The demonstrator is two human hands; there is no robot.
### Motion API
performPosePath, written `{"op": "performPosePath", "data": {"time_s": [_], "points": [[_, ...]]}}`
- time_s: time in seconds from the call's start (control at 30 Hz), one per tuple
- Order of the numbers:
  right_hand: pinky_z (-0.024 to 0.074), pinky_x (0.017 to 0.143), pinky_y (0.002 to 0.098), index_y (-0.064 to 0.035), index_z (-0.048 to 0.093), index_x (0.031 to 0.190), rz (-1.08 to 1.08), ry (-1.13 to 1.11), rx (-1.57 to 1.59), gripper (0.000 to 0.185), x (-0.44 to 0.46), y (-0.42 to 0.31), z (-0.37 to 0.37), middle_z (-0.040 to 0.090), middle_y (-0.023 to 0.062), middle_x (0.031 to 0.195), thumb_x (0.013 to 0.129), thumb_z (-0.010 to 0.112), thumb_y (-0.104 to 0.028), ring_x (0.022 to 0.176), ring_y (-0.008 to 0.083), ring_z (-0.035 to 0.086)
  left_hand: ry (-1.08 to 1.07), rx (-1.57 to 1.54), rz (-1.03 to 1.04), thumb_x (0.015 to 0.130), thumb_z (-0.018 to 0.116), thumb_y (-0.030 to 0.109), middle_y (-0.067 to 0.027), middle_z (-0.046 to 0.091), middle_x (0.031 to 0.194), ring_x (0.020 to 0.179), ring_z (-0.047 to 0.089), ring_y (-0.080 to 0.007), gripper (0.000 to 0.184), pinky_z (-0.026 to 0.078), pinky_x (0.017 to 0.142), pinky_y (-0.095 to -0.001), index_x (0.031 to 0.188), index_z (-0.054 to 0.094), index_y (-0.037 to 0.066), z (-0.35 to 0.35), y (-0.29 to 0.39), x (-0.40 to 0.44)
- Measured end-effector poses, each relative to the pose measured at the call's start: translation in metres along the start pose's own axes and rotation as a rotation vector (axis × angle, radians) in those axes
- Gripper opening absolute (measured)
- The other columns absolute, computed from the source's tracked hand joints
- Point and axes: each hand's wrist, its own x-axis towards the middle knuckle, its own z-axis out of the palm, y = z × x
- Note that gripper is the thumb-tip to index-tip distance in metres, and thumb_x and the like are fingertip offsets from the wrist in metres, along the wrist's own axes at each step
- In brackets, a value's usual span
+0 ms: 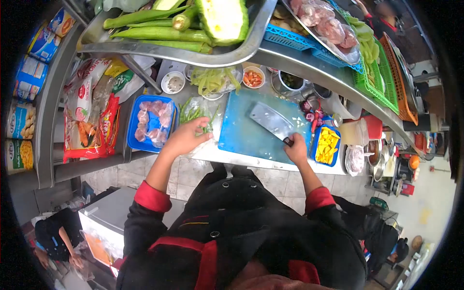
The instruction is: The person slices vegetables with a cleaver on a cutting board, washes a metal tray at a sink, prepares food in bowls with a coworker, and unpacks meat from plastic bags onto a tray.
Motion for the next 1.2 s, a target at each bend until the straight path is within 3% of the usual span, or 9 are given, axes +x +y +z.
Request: {"op": "performPosePath", "data": {"time_s": [0.27, 0.4, 0.53, 0.67, 0.77, 0.83, 0.93, 1.1, 1.2], "points": [[0.0478, 0.08, 0.0463, -0.0028, 0.058, 0.09, 0.328, 0.201, 0.181, 0.03, -0.036, 0.012, 0.02, 0.061, 0.0203, 0.091, 0.065, 0.073, -0.01, 0.09, 0.0388, 0.058, -0.332, 0.055, 0.009, 0.087, 0.074, 0.03, -0.015, 0.068, 0.11, 0.092, 0.067, -0.0223, 0.052, 0.054, 0.08, -0.0352, 0.127, 0.057, 0.002, 0.098, 0.004, 0.073], [0.0494, 0.088, 0.045, -0.0037, 0.064, 0.104, 0.126, 0.246, 0.532, 0.033, -0.015, -0.016, 0.062, 0.063, 0.0205, 0.099, 0.073, 0.07, -0.011, 0.099, 0.0383, 0.06, -0.534, 0.16, 0.149, 0.087, 0.074, 0.032, -0.0149, 0.068, 0.111, 0.094, 0.067, -0.0231, 0.054, 0.054, 0.082, -0.0361, 0.13, 0.057, 0.003, 0.147, 0.007, 0.087], [0.05, 0.09, 0.0436, -0.0053, 0.065, 0.109, 0.112, 0.259, 0.358, 0.035, -0.02, -0.015, 0.038, 0.064, 0.0203, 0.103, 0.074, 0.069, -0.01, 0.103, 0.0379, 0.06, -0.639, 0.146, 0.112, 0.088, 0.074, 0.032, -0.0141, 0.067, 0.114, 0.097, 0.066, -0.0236, 0.054, 0.053, 0.085, -0.0353, 0.13, 0.057, 0.003, 0.16, 0.023, 0.086], [0.0527, 0.083, 0.0418, -0.0044, 0.063, 0.109, 0.305, 0.5, 0.372, 0.035, -0.056, 0.062, 0.022, 0.066, 0.0192, 0.095, 0.076, 0.071, -0.012, 0.089, 0.0368, 0.064, -0.611, 0.151, 0.138, 0.088, 0.074, 0.032, -0.0139, 0.067, 0.114, 0.097, 0.066, -0.023, 0.054, 0.053, 0.084, -0.0355, 0.13, 0.056, 0.003, 0.156, 0.018, 0.087], [0.0539, 0.07, 0.0409, -0.0015, 0.062, 0.108, 0.565, 0.441, 0.515, 0.04, -0.081, 0.1, 0.005, 0.066, 0.0151, 0.082, 0.082, 0.073, -0.03, 0.072, 0.0296, 0.065, -0.549, 0.13, 0.109, 0.088, 0.074, 0.032, -0.0136, 0.067, 0.114, 0.096, 0.066, -0.0225, 0.054, 0.054, 0.084, -0.0355, 0.13, 0.057, 0.004, 0.149, 0.019, 0.084], [0.0519, 0.062, 0.0356, -0.0028, 0.06, 0.101, 1.204, 0.264, 1.331, 0.047, -0.086, 0.119, -0.009, 0.066, 0.0102, 0.082, 0.09, 0.064, -0.049, 0.068, 0.0226, 0.064, -0.501, 0.109, 0.066, 0.088, 0.074, 0.032, -0.0136, 0.067, 0.115, 0.096, 0.067, -0.0227, 0.054, 0.054, 0.084, -0.0356, 0.13, 0.057, 0.003, 0.15, 0.019, 0.081], [0.049, 0.059, 0.0334, -0.0037, 0.056, 0.102, 1.23, 0.326, 1.481, 0.058, -0.094, 0.139, -0.013, 0.067, 0.0107, 0.083, 0.091, 0.056, -0.061, 0.067, 0.0198, 0.063, -0.49, 0.077, 0.034, 0.088, 0.074, 0.032, -0.0134, 0.067, 0.115, 0.097, 0.067, -0.0222, 0.054, 0.054, 0.084, -0.0347, 0.13, 0.057, 0.002, 0.163, 0.012, 0.079], [0.0611, 0.055, 0.0382, 0.0055, 0.046, 0.107, 1.046, 0.474, 1.357, 0.031, -0.084, 0.179, -0.03, 0.065, 0.0179, 0.084, 0.086, 0.058, -0.014, 0.069, 0.0304, 0.071, -0.508, 0.089, 0.054, 0.088, 0.074, 0.031, -0.0141, 0.067, 0.116, 0.099, 0.067, -0.0217, 0.054, 0.054, 0.084, -0.0335, 0.13, 0.057, 0.001, 0.207, 0.037, 0.093], [0.0621, 0.057, 0.0396, 0.0058, 0.044, 0.107, 1.051, 0.435, 1.376, 0.03, -0.096, 0.225, -0.038, 0.065, 0.0191, 0.087, 0.084, 0.056, -0.009, 0.07, 0.0314, 0.071, -0.51, 0.073, 0.087, 0.088, 0.073, 0.03, -0.0147, 0.067, 0.117, 0.099, 0.067, -0.0216, 0.053, 0.054, 0.085, -0.0336, 0.13, 0.057, 0.001, 0.238, 0.061, 0.115]]}}
